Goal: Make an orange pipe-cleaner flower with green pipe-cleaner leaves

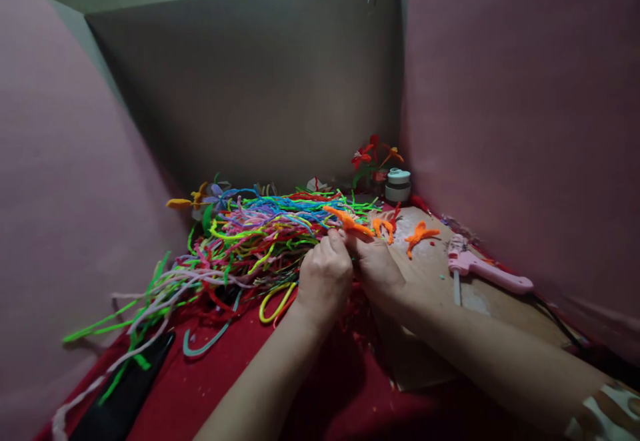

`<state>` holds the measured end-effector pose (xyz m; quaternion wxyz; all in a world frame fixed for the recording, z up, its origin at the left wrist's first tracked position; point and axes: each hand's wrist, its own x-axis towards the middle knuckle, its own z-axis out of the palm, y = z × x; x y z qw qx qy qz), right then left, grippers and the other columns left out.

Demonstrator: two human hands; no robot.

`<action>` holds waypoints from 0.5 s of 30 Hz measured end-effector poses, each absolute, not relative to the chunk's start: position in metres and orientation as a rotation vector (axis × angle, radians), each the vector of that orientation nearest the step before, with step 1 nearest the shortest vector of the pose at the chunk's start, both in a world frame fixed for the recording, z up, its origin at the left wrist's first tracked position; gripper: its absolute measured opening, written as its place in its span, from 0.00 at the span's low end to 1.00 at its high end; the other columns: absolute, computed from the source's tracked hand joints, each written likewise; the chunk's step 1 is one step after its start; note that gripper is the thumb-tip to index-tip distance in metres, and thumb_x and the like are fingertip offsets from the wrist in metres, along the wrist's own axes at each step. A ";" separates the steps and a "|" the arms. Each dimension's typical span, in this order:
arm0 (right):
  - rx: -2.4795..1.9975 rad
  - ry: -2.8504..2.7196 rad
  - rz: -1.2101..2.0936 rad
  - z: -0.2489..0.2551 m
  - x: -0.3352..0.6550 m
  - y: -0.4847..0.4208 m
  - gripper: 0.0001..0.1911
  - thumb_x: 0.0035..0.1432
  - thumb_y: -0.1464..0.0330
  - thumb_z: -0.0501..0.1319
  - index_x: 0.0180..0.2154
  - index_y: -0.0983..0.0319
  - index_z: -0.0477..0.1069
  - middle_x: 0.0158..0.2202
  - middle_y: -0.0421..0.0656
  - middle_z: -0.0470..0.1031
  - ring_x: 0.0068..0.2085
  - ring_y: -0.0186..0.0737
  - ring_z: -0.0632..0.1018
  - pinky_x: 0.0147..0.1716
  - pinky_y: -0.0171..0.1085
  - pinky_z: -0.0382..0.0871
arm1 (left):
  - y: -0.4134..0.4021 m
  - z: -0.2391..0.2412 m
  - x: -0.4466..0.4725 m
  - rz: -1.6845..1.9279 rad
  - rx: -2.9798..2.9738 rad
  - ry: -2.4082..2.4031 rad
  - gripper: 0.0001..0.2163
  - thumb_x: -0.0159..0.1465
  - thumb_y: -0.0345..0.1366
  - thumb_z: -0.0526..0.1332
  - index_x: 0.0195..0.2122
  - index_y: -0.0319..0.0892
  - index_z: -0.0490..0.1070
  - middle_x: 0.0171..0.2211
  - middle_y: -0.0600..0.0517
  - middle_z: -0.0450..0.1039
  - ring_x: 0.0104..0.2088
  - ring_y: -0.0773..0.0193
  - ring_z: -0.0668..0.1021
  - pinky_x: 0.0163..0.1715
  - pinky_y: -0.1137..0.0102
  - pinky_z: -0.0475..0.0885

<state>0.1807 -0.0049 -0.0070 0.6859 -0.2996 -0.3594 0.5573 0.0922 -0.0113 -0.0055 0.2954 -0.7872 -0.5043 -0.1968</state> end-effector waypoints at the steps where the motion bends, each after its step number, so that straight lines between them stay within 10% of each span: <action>1: -0.665 -0.807 1.241 -0.007 0.181 -0.004 0.08 0.41 0.65 0.67 0.24 0.63 0.74 0.24 0.37 0.72 0.28 0.33 0.68 0.31 0.34 0.62 | -0.010 -0.002 0.092 -0.520 -2.104 -1.344 0.12 0.64 0.26 0.44 0.40 0.30 0.66 0.28 0.43 0.72 0.28 0.59 0.76 0.26 0.69 0.69; 15: -0.636 -0.979 1.374 -0.008 0.185 0.000 0.12 0.46 0.62 0.64 0.24 0.62 0.64 0.14 0.30 0.52 0.16 0.25 0.52 0.15 0.31 0.42 | 0.003 0.009 0.070 -0.869 -2.287 -1.252 0.08 0.62 0.27 0.47 0.33 0.39 0.64 0.28 0.48 0.71 0.28 0.63 0.74 0.29 0.71 0.67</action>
